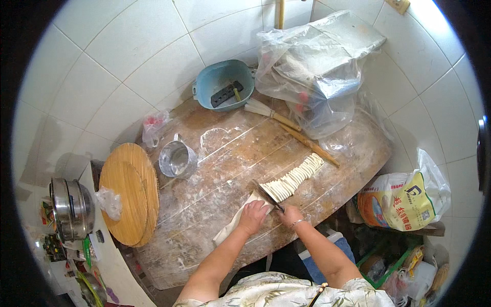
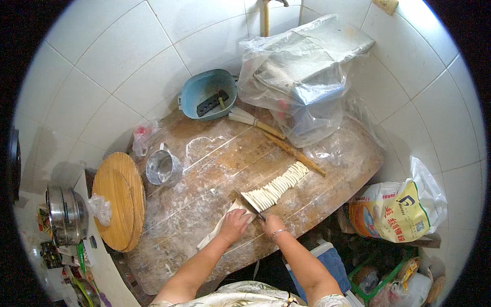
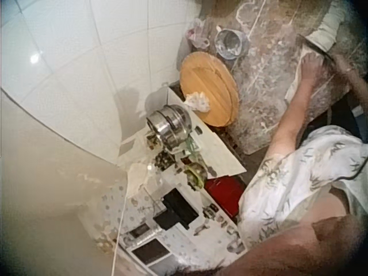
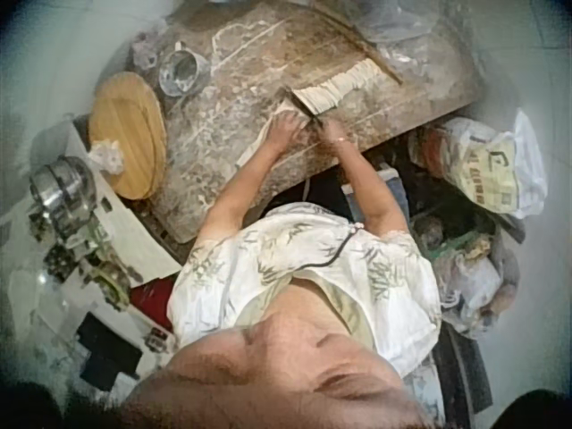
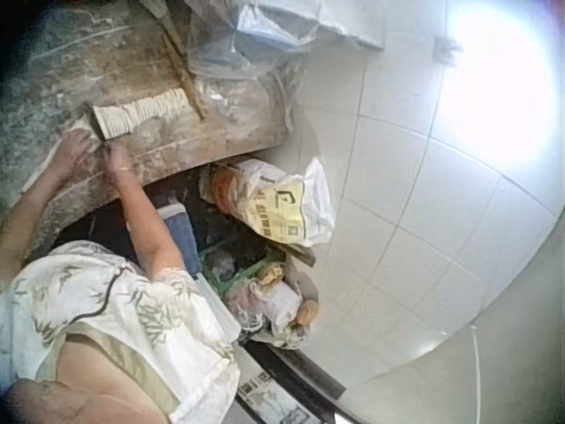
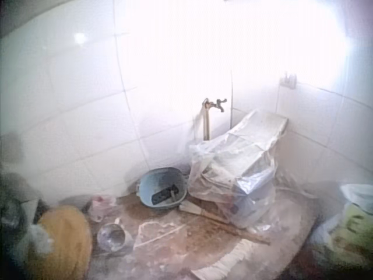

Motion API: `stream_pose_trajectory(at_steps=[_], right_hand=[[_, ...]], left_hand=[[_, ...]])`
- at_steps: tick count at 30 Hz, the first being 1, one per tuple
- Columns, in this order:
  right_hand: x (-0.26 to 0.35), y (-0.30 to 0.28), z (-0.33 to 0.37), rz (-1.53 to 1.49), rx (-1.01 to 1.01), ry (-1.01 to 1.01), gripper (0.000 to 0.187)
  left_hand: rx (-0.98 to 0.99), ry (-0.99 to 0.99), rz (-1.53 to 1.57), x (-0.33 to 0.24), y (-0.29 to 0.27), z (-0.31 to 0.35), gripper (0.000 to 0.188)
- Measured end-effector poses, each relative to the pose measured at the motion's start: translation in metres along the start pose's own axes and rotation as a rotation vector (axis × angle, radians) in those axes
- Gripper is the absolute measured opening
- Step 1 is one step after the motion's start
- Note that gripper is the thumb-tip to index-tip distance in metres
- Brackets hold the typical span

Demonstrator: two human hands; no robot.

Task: The person cuts a roll of dough into strips using a knife and then fluffs and separates the strips by hand on a plastic-covered table.

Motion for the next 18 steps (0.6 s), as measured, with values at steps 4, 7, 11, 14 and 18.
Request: stream_pose_trajectory(at_steps=[4, 7, 11, 14, 18], right_hand=[[-0.012, -0.013, 0.019, -0.002, 0.053, 0.028, 0.033], [0.006, -0.041, 0.050, 0.084, 0.030, -0.052, 0.037], [-0.005, -0.026, 0.055, 0.177, 0.119, -0.014, 0.040], [-0.008, -0.002, 0.031, 0.149, 0.162, 0.049, 0.033], [0.008, 0.012, 0.003, 0.108, -0.020, 0.007, 0.025]], left_hand=[[0.000, 0.001, -0.002, 0.001, -0.003, 0.005, 0.029], [0.009, -0.003, -0.005, 0.004, 0.000, 0.007, 0.029], [0.060, -0.032, -0.038, 0.006, 0.006, 0.004, 0.031], [0.030, -0.019, -0.007, 0.007, 0.004, 0.002, 0.033], [0.005, -0.004, -0.023, 0.007, 0.005, 0.004, 0.031]])
Point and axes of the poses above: each hand's wrist, its own z-axis away from the middle knuckle, its own y-axis out of the palm, x = y × z, the point moved 10 cm from there along -z, towards the middle knuckle, and after that the axes turned 10 degrees about z, right-handed, at the moved point
